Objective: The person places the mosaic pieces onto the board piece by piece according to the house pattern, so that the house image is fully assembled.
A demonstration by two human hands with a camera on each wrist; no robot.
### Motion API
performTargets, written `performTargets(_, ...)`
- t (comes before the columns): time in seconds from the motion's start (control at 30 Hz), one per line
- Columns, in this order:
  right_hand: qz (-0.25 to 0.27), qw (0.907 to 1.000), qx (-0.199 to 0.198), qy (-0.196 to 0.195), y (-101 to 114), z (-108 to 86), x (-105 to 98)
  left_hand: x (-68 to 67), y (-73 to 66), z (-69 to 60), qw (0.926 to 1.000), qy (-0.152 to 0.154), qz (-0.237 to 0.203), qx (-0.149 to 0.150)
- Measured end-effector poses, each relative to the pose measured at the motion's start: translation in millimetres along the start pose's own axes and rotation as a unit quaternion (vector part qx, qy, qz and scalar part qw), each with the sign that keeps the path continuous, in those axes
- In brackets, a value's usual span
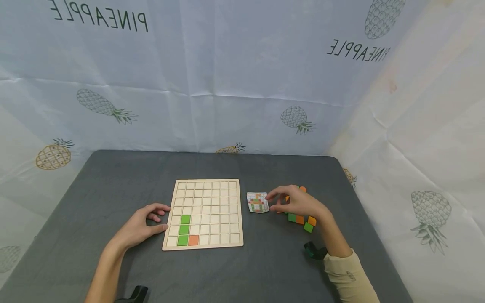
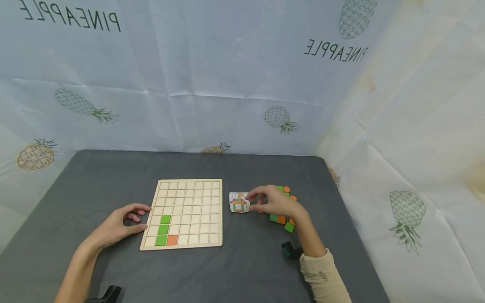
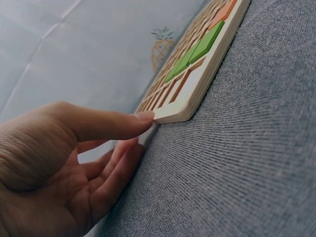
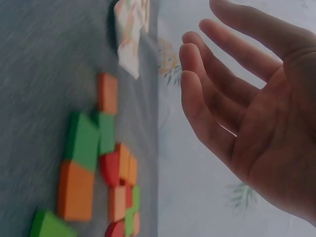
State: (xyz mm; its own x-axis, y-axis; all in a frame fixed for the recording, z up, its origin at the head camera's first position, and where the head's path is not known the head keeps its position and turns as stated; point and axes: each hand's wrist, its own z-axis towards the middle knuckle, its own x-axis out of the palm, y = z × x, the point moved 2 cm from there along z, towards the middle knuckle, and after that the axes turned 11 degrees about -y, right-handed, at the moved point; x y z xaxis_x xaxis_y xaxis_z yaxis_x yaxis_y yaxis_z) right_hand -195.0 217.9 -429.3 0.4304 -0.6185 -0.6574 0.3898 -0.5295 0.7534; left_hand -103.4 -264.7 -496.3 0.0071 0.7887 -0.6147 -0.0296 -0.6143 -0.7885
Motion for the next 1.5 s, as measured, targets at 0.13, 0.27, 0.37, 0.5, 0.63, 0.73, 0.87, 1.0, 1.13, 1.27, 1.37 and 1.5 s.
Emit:
performTargets(0.13, -0.012, 0.9999, -0.004, 0.003, -14.9, -5.3, -3.2, 0.3, -0.2, 0.1, 1.0, -0.002, 0.001, 0.0)
performTargets(0.27, -0.013, 0.9999, 0.002, 0.01, -28.9, -8.2, -4.0, 0.1, 0.5, 0.5, 1.0, -0.002, 0.004, 0.001)
performTargets(0.37, -0.009, 0.9998, 0.012, 0.016, -37.9, -9.0, -3.3, -0.3, 0.4, 0.9, 1.0, -0.001, 0.004, 0.002)
performTargets(0.5, -0.001, 0.9995, 0.023, 0.022, -47.8, -9.8, -1.7, -0.1, -0.6, 1.0, 1.0, 0.0, 0.003, 0.002)
performTargets(0.63, 0.01, 0.9992, 0.028, 0.027, -54.3, -10.0, -0.7, -0.5, -1.1, 1.4, 1.0, -0.001, 0.007, 0.002)
performTargets(0.73, 0.011, 0.999, 0.033, 0.026, -58.3, -9.9, 0.3, -0.8, -1.4, 1.5, 0.9999, -0.001, 0.01, 0.001)
performTargets(0.87, -0.001, 0.9988, 0.043, 0.023, -61.8, -9.1, 1.7, -1.0, -1.7, 1.2, 0.9999, -0.002, 0.01, -0.001)
performTargets(1.0, -0.017, 0.9984, 0.049, 0.021, -61.9, -8.7, 1.9, -0.9, -1.5, 1.1, 1.0, -0.002, 0.008, -0.003)
performTargets(1.13, -0.032, 0.998, 0.052, 0.018, -61.4, -8.9, 2.0, -0.5, -1.6, 1.2, 0.9999, -0.003, 0.011, -0.003)
performTargets(1.27, -0.04, 0.9979, 0.049, 0.013, -62.0, -9.4, 1.6, -0.3, -1.2, 1.5, 0.9999, -0.002, 0.012, 0.0)
performTargets(1.37, -0.041, 0.9982, 0.043, 0.01, -62.4, -9.3, 1.0, 0.0, -0.5, 1.1, 1.0, -0.002, 0.009, 0.002)
performTargets(1.5, -0.047, 0.9982, 0.038, -0.001, -60.7, -8.7, -0.6, 0.1, 0.2, 0.7, 1.0, -0.003, 0.008, -0.001)
